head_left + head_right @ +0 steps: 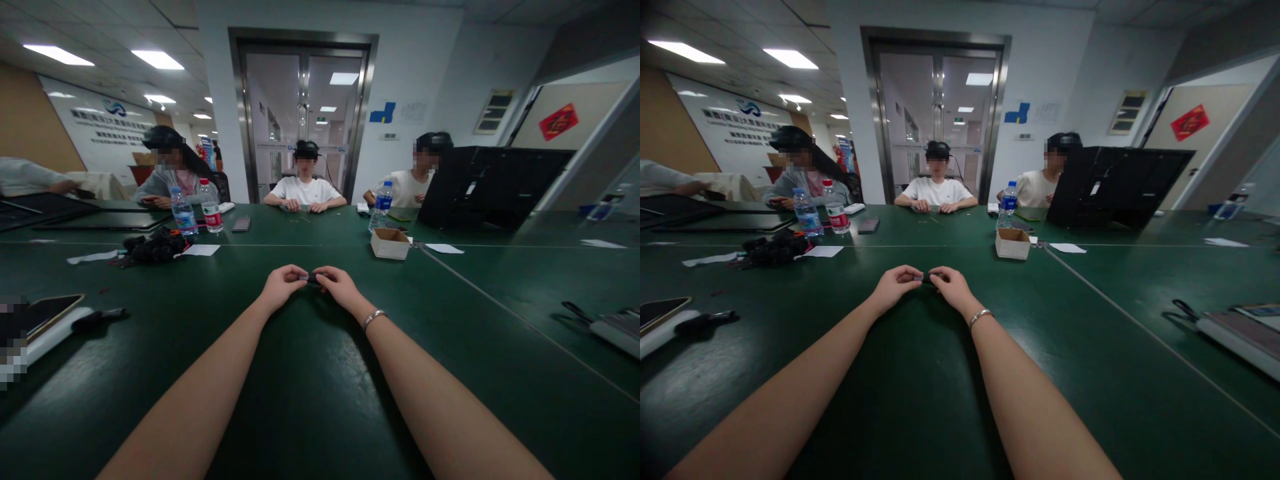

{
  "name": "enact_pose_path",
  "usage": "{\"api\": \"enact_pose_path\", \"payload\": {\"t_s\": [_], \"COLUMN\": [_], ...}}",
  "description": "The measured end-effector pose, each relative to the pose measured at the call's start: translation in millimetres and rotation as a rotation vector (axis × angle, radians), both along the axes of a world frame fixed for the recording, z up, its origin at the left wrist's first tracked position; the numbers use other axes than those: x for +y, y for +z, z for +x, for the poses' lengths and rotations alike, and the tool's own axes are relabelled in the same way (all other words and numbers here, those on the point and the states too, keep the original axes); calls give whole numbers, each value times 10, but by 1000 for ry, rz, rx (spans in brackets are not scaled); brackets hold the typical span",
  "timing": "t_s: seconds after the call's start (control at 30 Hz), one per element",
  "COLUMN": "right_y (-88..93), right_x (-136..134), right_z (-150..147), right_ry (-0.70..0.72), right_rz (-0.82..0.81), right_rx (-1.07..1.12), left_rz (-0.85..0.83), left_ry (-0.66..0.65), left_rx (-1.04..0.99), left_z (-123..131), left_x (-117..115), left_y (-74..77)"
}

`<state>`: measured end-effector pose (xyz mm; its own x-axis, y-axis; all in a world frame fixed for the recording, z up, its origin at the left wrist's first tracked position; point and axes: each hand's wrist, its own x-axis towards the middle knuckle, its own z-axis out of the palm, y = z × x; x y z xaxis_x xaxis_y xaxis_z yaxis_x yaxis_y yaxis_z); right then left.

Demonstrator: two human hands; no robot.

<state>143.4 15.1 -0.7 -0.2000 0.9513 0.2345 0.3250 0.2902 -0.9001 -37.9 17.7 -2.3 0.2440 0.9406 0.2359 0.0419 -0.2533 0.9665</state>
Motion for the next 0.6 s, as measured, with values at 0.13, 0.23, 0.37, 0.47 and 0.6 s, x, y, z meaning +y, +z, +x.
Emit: {"api": "enact_pose_path", "payload": {"t_s": [0.13, 0.23, 0.37, 0.47, 0.6], "right_y": [12, 20, 25, 22, 3], "right_x": [19, 21, 22, 26, 38], "right_z": [12, 8, -1, -5, -6], "right_ry": [-1, 0, -4, -11, -22], "right_rz": [-42, -68, -78, -80, -69], "right_rx": [86, 98, 108, 133, 145], "left_rz": [34, 59, 82, 64, -44], "left_ry": [-6, -5, -6, 33, 145], "left_rx": [-1, 15, 46, 47, 143], "left_z": [15, 15, 3, 0, 10], "left_x": [5, 3, 6, 21, 72], "left_y": [-8, -10, -8, -9, -46]}}
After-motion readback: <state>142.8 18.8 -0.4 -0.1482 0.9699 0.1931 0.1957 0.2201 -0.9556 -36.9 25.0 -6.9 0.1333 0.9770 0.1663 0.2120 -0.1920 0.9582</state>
